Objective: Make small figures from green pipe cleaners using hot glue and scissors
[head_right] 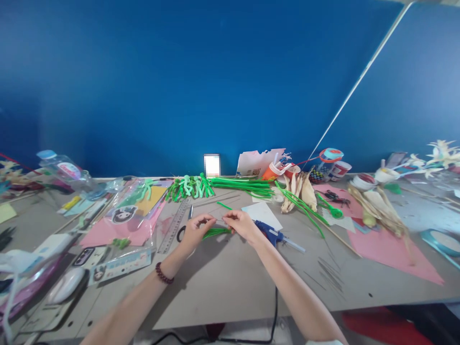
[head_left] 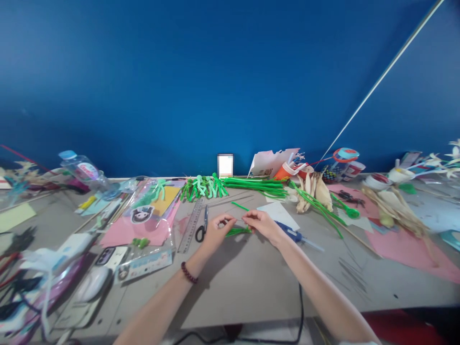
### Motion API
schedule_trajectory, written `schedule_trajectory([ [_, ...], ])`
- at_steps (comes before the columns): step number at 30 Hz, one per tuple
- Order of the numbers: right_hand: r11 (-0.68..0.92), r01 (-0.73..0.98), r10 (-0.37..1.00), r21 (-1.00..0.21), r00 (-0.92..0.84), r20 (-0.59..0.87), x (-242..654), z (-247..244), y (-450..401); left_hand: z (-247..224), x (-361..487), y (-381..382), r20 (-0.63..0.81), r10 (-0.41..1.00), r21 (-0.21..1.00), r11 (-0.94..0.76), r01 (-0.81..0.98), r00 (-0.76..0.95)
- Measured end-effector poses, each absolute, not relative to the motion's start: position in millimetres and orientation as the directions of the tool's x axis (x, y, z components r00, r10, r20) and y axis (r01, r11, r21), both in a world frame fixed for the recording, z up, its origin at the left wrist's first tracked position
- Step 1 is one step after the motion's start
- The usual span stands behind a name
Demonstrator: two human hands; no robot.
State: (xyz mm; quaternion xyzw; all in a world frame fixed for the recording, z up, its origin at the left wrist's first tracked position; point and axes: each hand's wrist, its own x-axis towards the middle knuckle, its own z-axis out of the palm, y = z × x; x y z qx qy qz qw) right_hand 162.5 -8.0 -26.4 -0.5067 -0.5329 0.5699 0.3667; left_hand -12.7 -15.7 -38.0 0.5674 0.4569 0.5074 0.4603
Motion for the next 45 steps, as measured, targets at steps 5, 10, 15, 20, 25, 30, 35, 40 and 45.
schedule_trajectory([
  [5,-0.192,0.061,0.956,-0.979,-0.213,-0.201,163.4,-25.7,-10.3,-47.0,-12.5,-13.3,0.054,0.998,0.999,-0.054,-0.001,0.042],
  [10,-0.184,0.083,0.961,-0.980,-0.195,-0.196,162.0,-29.8,-11.3,-53.3,-11.8,-11.8,0.057,0.997,0.997,-0.059,0.039,0.061],
  [15,-0.064,0.264,0.975,-0.962,-0.188,-0.116,162.8,-37.2,-10.4,-52.1,-10.1,-15.2,0.110,0.988,0.975,-0.128,0.183,0.105],
  [20,0.114,0.401,0.993,-0.909,-0.076,0.091,175.7,-38.2,-6.0,-58.1,-5.7,-19.3,0.339,0.887,0.678,-0.462,0.571,0.315],
  [25,0.057,0.365,0.998,-0.929,-0.038,0.047,180.6,-40.5,-5.5,-64.2,-1.7,-20.7,0.325,0.854,0.605,-0.518,0.605,0.407],
  [30,0.038,0.267,0.998,-0.963,0.038,0.050,177.8,-35.6,-10.6,-54.6,-5.3,-16.8,0.200,0.971,0.954,-0.223,0.199,0.129],
  [35,0.075,0.216,0.997,-0.974,-0.013,0.074,170.7,-31.5,-18.8,-49.0,-8.0,-14.6,-0.175,0.965,0.929,0.227,-0.291,0.195],
  [40,0.120,0.279,0.993,-0.953,-0.044,0.112,163.4,-34.5,-23.6,-52.3,-6.7,-18.4,-0.228,0.936,0.841,0.327,-0.431,0.267],
  [45,0.170,0.297,0.985,-0.940,-0.017,0.172,163.9,-39.3,-22.2,-56.2,-4.9,-19.2,-0.259,0.931,0.802,0.355,-0.480,0.257],
])
